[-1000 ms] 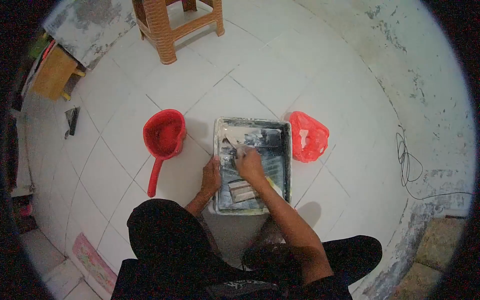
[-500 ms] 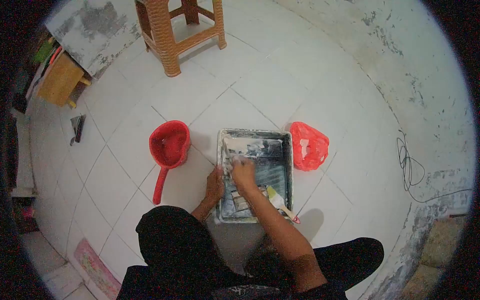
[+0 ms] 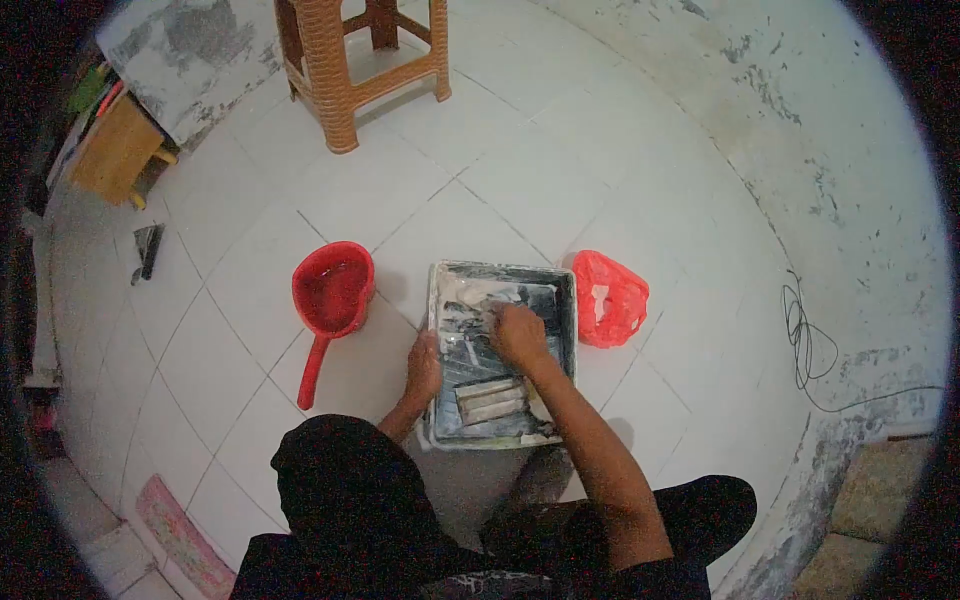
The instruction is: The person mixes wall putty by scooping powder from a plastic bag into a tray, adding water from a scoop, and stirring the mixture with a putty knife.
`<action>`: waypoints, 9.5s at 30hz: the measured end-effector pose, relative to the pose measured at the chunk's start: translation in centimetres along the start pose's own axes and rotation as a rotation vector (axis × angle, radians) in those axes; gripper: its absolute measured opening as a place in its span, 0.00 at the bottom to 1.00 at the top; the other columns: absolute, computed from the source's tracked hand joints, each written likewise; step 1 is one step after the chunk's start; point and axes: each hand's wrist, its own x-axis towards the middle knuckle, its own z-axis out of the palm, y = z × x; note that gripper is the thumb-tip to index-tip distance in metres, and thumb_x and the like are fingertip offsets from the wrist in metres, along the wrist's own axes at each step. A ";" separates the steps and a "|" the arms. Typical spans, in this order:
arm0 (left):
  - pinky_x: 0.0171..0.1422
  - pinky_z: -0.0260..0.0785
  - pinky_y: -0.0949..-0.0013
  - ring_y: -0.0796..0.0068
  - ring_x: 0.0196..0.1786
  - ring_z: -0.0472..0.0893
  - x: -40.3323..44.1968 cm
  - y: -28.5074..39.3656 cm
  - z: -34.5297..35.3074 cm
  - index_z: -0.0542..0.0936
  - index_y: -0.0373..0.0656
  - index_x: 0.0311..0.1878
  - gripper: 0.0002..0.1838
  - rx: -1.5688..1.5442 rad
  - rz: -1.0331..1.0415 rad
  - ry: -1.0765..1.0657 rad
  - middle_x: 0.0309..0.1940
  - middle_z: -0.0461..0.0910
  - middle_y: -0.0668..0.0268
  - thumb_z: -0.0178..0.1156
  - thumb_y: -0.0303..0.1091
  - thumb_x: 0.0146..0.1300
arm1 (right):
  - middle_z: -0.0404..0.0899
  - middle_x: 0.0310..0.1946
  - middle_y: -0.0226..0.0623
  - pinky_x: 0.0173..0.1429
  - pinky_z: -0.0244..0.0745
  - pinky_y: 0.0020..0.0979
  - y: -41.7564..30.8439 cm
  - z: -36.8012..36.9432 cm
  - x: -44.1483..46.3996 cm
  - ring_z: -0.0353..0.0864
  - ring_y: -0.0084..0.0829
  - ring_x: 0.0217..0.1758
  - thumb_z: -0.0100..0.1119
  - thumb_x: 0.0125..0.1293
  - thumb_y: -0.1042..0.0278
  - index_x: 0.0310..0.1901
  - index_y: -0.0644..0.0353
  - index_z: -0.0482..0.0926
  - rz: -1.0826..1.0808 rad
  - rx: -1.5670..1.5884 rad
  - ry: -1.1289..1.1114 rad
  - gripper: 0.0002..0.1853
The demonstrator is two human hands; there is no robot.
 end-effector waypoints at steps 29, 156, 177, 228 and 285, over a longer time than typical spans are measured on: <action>0.61 0.69 0.47 0.35 0.58 0.77 0.3 0.5 -0.1 0.69 0.39 0.70 0.25 0.031 0.181 0.107 0.53 0.79 0.37 0.37 0.46 0.81 | 0.83 0.25 0.47 0.38 0.78 0.50 1.0 -1.6 5.6 0.84 0.51 0.32 0.63 0.56 0.66 0.43 0.50 0.87 -0.428 -0.261 -0.110 0.12; 0.55 0.70 0.48 0.36 0.52 0.79 3.5 0.6 -4.7 0.76 0.31 0.53 0.22 0.207 0.213 -0.368 0.43 0.79 0.36 0.46 0.44 0.78 | 0.84 0.29 0.45 0.44 0.79 0.45 -8.0 -13.3 12.6 0.85 0.47 0.39 0.69 0.47 0.67 0.36 0.59 0.83 -0.482 -0.460 -0.388 0.12; 0.57 0.71 0.50 0.37 0.54 0.78 3.2 2.0 -5.2 0.76 0.36 0.59 0.21 0.130 0.092 -0.433 0.48 0.81 0.41 0.46 0.44 0.78 | 0.85 0.37 0.43 0.52 0.79 0.44 3.0 -7.6 12.8 0.85 0.44 0.46 0.63 0.50 0.75 0.45 0.50 0.86 -0.636 -0.509 -0.633 0.18; 0.66 0.67 0.50 0.41 0.63 0.75 2.9 2.8 -5.6 0.73 0.33 0.65 0.23 0.174 0.159 -0.418 0.61 0.75 0.42 0.46 0.41 0.78 | 0.85 0.34 0.52 0.46 0.79 0.47 5.4 -17.1 12.4 0.85 0.51 0.38 0.66 0.58 0.39 0.37 0.61 0.87 -0.065 -0.357 -0.565 0.27; 0.59 0.68 0.47 0.34 0.54 0.76 3.6 0.6 -4.8 0.76 0.34 0.55 0.28 0.164 0.206 -0.394 0.46 0.79 0.37 0.39 0.51 0.80 | 0.81 0.20 0.45 0.28 0.71 0.40 -1.2 3.2 -4.0 0.79 0.36 0.21 0.60 0.64 0.64 0.34 0.70 0.85 0.483 0.402 0.168 0.15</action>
